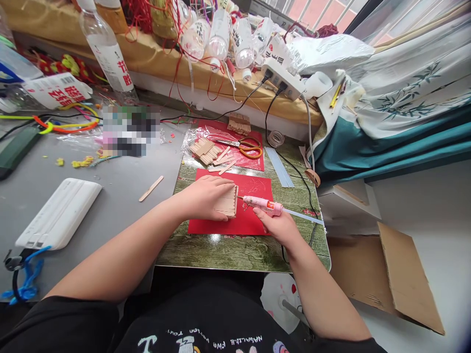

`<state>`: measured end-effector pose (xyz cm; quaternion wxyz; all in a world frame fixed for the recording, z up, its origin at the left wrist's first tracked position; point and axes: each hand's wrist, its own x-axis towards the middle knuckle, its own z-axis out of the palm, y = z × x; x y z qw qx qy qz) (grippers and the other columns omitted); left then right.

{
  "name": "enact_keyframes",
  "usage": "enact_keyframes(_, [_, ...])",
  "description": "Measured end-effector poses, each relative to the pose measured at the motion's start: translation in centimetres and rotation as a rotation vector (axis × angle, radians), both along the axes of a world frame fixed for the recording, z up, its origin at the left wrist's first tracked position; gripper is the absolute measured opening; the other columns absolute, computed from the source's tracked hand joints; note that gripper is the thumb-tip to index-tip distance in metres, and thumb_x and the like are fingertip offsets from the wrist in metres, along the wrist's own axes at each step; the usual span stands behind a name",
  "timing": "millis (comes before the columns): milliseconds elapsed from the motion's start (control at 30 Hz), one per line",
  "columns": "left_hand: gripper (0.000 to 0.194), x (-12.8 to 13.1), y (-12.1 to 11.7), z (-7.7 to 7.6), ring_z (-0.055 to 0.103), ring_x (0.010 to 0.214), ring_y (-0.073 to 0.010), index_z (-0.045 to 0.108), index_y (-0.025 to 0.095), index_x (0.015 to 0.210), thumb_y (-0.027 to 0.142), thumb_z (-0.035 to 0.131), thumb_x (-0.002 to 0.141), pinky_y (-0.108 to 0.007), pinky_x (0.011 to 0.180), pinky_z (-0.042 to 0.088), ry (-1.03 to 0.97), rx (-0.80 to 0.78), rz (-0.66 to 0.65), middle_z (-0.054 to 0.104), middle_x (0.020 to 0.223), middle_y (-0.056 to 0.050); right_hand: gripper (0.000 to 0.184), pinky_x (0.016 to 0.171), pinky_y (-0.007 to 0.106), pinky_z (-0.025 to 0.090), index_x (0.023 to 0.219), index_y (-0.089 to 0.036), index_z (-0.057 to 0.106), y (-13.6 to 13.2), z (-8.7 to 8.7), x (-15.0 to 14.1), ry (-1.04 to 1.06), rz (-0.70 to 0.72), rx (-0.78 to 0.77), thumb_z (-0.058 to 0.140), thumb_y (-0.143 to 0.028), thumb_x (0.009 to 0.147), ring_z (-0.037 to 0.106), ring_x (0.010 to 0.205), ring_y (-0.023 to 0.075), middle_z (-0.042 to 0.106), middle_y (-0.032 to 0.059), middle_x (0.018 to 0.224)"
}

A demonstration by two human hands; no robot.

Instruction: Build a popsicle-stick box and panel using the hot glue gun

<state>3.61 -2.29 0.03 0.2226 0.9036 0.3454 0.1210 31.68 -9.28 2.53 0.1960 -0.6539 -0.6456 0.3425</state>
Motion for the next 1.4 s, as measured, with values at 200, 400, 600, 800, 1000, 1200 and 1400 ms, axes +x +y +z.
enact_keyframes(200, [0.094, 0.0, 0.0, -0.3, 0.048, 0.148, -0.0344, 0.046, 0.022, 0.157, 0.063, 0.077, 0.079, -0.047, 0.122, 0.031, -0.005, 0.002, -0.003, 0.051, 0.162, -0.012, 0.046, 0.052, 0.027, 0.048, 0.129, -0.027, 0.079, -0.1, 0.3, 0.1, 0.041, 0.032, -0.091, 0.061, -0.056, 0.098, 0.066, 0.057, 0.0206, 0.067, -0.0001, 0.056])
enact_keyframes(400, [0.094, -0.1, 0.0, -0.3, 0.046, 0.149, -0.0349, 0.045, 0.023, 0.158, 0.063, 0.076, 0.079, -0.047, 0.123, 0.031, -0.003, 0.001, -0.005, 0.05, 0.163, -0.011, 0.044, 0.053, 0.029, 0.05, 0.127, -0.03, 0.079, -0.2, 0.5, -0.1, 0.06, 0.031, -0.071, 0.062, -0.056, 0.097, 0.067, 0.06, 0.0216, 0.069, -0.0005, 0.06])
enact_keyframes(600, [0.093, -0.1, 0.0, -0.2, 0.047, 0.149, -0.0345, 0.046, 0.022, 0.157, 0.063, 0.076, 0.08, -0.046, 0.122, 0.031, 0.008, 0.003, 0.001, 0.05, 0.163, -0.012, 0.043, 0.054, 0.032, 0.052, 0.129, -0.027, 0.079, -0.6, 1.2, -0.4, 0.077, 0.034, -0.09, 0.063, -0.051, 0.097, 0.07, 0.066, 0.0254, 0.071, 0.0033, 0.063])
enact_keyframes(800, [0.092, 0.0, 0.0, 0.0, 0.047, 0.148, -0.034, 0.047, 0.019, 0.156, 0.06, 0.076, 0.079, -0.045, 0.122, 0.032, 0.016, 0.017, -0.004, 0.051, 0.162, -0.012, 0.045, 0.061, 0.031, 0.053, 0.128, -0.027, 0.08, -1.4, 0.8, 0.0, 0.017, 0.006, -0.137, 0.066, -0.056, 0.096, 0.072, 0.076, 0.0253, 0.078, 0.0035, 0.078])
enact_keyframes(1000, [0.091, 0.0, -0.1, 0.1, 0.048, 0.148, -0.0339, 0.047, 0.02, 0.156, 0.061, 0.076, 0.079, -0.045, 0.121, 0.033, 0.02, 0.02, 0.0, 0.052, 0.162, -0.012, 0.045, 0.064, 0.032, 0.055, 0.133, -0.028, 0.077, -1.5, 1.1, -0.2, 0.118, 0.056, -0.142, 0.064, -0.052, 0.097, 0.074, 0.083, 0.0244, 0.081, 0.0062, 0.116])
enact_keyframes(1200, [0.092, -0.1, 0.0, -0.1, 0.048, 0.148, -0.0332, 0.047, 0.019, 0.156, 0.06, 0.076, 0.079, -0.044, 0.122, 0.032, 0.019, 0.026, 0.001, 0.051, 0.162, -0.012, 0.044, 0.063, 0.033, 0.056, 0.133, -0.028, 0.078, -1.6, 1.1, -0.1, 0.08, 0.049, -0.122, 0.064, -0.051, 0.098, 0.075, 0.081, 0.0269, 0.082, 0.0051, 0.089])
enact_keyframes(1400, [0.092, -0.1, -0.1, 0.0, 0.048, 0.148, -0.033, 0.047, 0.019, 0.155, 0.06, 0.076, 0.079, -0.044, 0.123, 0.031, 0.02, 0.025, -0.005, 0.051, 0.162, -0.012, 0.043, 0.059, 0.033, 0.055, 0.134, -0.03, 0.077, -1.8, 1.3, -0.1, 0.102, 0.087, -0.117, 0.062, -0.05, 0.099, 0.072, 0.07, 0.0256, 0.077, 0.0032, 0.073])
